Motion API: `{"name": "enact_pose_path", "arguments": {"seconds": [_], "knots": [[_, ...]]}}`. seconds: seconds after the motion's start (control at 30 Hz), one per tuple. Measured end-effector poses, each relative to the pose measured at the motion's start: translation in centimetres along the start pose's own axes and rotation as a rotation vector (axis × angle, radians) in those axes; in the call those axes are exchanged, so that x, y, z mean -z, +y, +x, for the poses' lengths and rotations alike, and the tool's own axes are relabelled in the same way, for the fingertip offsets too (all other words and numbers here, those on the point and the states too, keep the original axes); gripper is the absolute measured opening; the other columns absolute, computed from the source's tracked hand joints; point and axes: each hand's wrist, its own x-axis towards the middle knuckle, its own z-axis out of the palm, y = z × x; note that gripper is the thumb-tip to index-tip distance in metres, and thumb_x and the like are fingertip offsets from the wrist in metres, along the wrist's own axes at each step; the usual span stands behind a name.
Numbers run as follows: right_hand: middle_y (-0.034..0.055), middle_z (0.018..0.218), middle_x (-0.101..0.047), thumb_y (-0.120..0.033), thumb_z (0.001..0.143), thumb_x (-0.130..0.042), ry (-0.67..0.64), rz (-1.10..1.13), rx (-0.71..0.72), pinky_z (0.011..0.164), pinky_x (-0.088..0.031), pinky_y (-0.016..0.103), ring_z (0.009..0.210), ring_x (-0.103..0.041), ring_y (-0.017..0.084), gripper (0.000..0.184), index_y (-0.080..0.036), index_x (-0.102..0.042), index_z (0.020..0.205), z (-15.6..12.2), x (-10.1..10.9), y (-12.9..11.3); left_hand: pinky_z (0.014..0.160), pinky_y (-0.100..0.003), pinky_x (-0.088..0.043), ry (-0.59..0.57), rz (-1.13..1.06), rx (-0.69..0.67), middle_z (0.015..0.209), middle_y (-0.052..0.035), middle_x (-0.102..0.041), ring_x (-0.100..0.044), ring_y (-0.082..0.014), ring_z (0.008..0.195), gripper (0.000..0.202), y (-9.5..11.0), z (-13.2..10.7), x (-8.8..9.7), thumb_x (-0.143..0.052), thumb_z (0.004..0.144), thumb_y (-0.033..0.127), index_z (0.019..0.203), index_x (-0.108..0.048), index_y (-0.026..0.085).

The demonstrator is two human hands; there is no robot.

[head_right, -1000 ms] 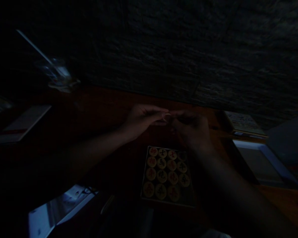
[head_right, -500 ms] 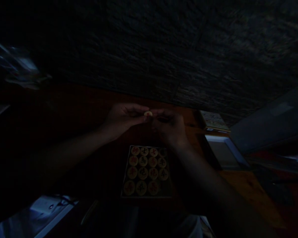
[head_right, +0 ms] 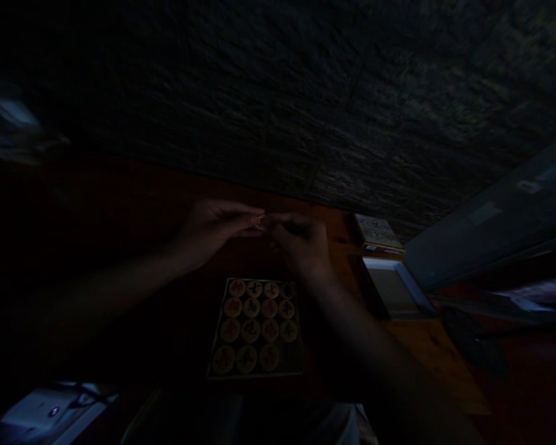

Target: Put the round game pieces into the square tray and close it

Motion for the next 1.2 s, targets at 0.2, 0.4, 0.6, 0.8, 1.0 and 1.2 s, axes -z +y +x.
{"name": "enact_pose_path", "arguments": {"seconds": [0.2,0.4,0.6,0.8,1.0,1.2], "knots": [[0.0011,0.063,-0.072,-0.044,0.068,-0.096,-0.009,0.005,-0.001,0.051,-0.048,0.023,0.054,-0.059,0.011,0.03,-0.018,-0.083,0.076,-0.03,-0.04,0.06,0.087,-0.04,-0.067,-0.052,0.058,-0.018,0.098,-0.0103,-0.084,-0.081,-0.0244,0.087,0.033,-0.14,-0.02,0.15,-0.095,0.073,0.041,0.095,-0.086,0.016],[0.0033,0.069,-0.075,-0.051,0.071,-0.094,-0.028,0.009,-0.017,0.051,-0.049,0.023,0.055,-0.059,0.011,0.035,-0.019,-0.08,0.074,-0.08,0.05,0.16,0.092,-0.038,-0.064,-0.057,0.169,-0.063,0.098,-0.0086,-0.085,-0.081,-0.0244,0.092,0.027,-0.24,0.02,0.28,-0.093,0.074,0.032,0.097,-0.086,0.019],[0.0009,0.063,-0.072,-0.046,0.066,-0.097,0.009,-0.042,0.029,0.05,-0.048,0.023,0.053,-0.06,0.012,0.033,-0.019,-0.081,0.076,-0.18,-0.19,0.03,0.093,-0.039,-0.063,-0.047,0.211,-0.08,0.104,-0.0099,-0.085,-0.08,-0.027,0.098,0.032,-0.29,0.06,0.22,-0.096,0.07,0.03,0.098,-0.086,0.019],[0.0011,0.062,-0.071,-0.048,0.067,-0.097,-0.014,-0.017,0.017,0.049,-0.047,0.024,0.052,-0.058,0.011,0.034,-0.018,-0.081,0.074,-0.07,-0.12,-0.18,0.101,-0.042,-0.061,-0.054,0.148,-0.042,0.108,-0.0103,-0.084,-0.08,-0.0275,0.104,0.039,-0.51,0.09,0.35,-0.098,0.067,0.028,0.104,-0.086,0.018],[0.0029,0.071,-0.076,-0.046,0.069,-0.097,-0.09,-0.059,0.072,0.055,-0.052,0.026,0.059,-0.062,0.014,0.032,-0.02,-0.086,0.087,0.22,0.53,-0.05,0.102,-0.046,-0.063,-0.047,-0.149,0.06,0.111,-0.0105,-0.084,-0.08,-0.0251,0.103,0.03,-0.89,0.35,0.34,-0.096,0.072,0.031,0.098,-0.086,0.02],[0.0033,0.072,-0.077,-0.048,0.072,-0.094,-0.082,-0.084,0.076,0.055,-0.053,0.027,0.06,-0.064,0.015,0.031,-0.022,-0.087,0.088,0.21,0.63,-0.13,0.104,-0.046,-0.06,-0.031,0.014,0.016,0.11,-0.0118,-0.084,-0.079,-0.0276,0.105,0.042,-0.66,0.37,0.47,-0.1,0.066,0.03,0.104,-0.086,0.019]]}}
